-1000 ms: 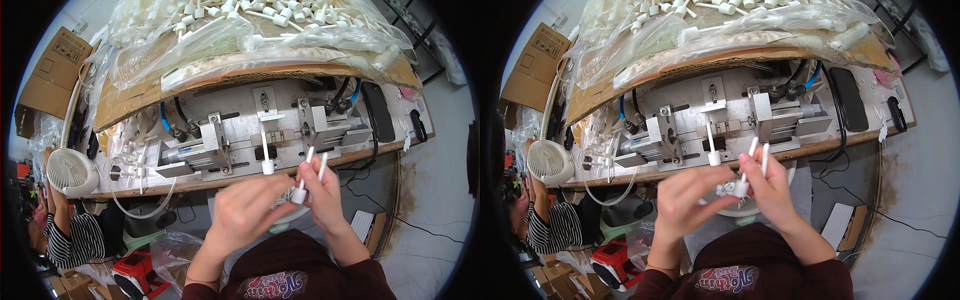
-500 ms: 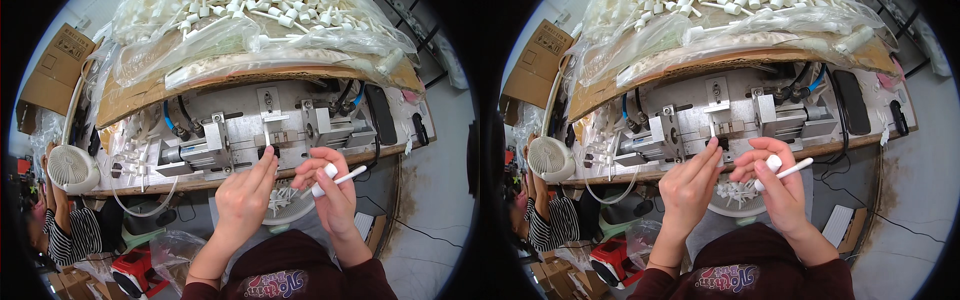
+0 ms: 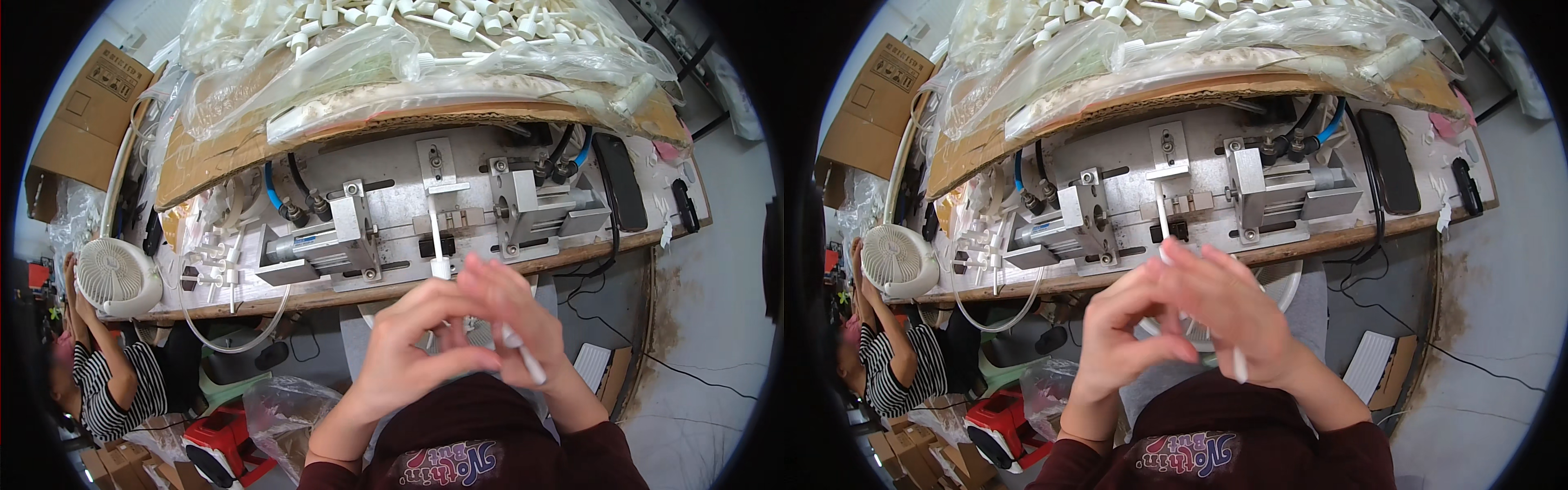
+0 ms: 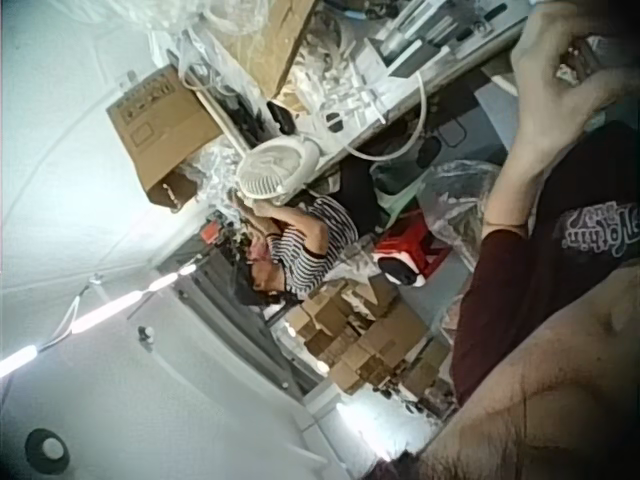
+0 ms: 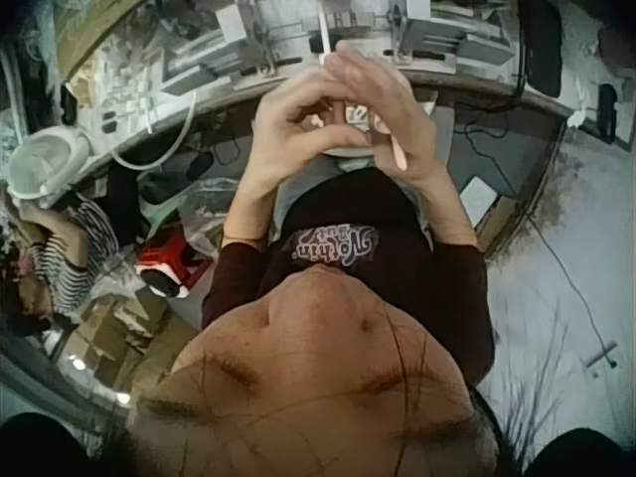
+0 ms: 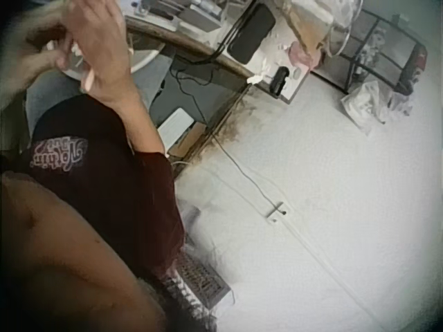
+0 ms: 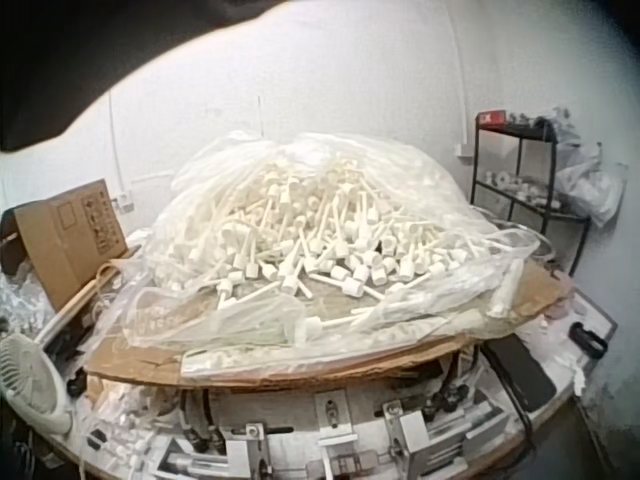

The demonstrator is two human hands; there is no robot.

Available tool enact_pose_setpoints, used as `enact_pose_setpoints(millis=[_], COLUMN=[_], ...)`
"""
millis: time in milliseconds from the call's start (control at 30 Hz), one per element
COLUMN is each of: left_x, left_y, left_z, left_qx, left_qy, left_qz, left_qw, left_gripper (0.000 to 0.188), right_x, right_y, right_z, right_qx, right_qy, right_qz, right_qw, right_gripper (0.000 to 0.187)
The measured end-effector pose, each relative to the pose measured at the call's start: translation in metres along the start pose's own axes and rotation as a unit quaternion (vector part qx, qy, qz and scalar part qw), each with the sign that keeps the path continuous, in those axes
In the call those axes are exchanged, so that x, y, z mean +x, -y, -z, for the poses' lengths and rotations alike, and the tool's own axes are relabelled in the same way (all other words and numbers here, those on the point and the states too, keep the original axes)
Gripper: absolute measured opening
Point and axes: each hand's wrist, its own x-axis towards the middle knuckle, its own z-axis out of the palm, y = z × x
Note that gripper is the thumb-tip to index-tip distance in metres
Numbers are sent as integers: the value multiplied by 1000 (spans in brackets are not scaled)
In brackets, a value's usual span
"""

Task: Assembling white plastic sprayer pump components and plunger stems using a pneumatic assembly machine on a workbench.

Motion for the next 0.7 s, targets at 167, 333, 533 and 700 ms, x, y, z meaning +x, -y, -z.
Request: enact_pose_setpoints(millis=[167, 333, 533, 700], left_x=[-1, -2, 10, 20], left_y=[6, 7, 26, 21], left_z=[-1, 7, 10, 14], left_qx=[37, 326, 509, 536], left_qy=[-24, -145, -93, -65], left_qz=[-42, -217, -224, -195], left_qw=[998, 909, 826, 819], left_gripper=[32, 36, 29, 28], right_x=[3, 0, -25, -16], right_y=[-7, -22, -17, -11], right_z=[-8, -10, 5, 3], right_qx=[-9, -59, 141, 328], right_qy=[22, -147, -137, -144], right_qz=[87, 50, -111, -122], right_qw=[996, 986, 974, 925], right_gripper=[60, 49, 38, 30])
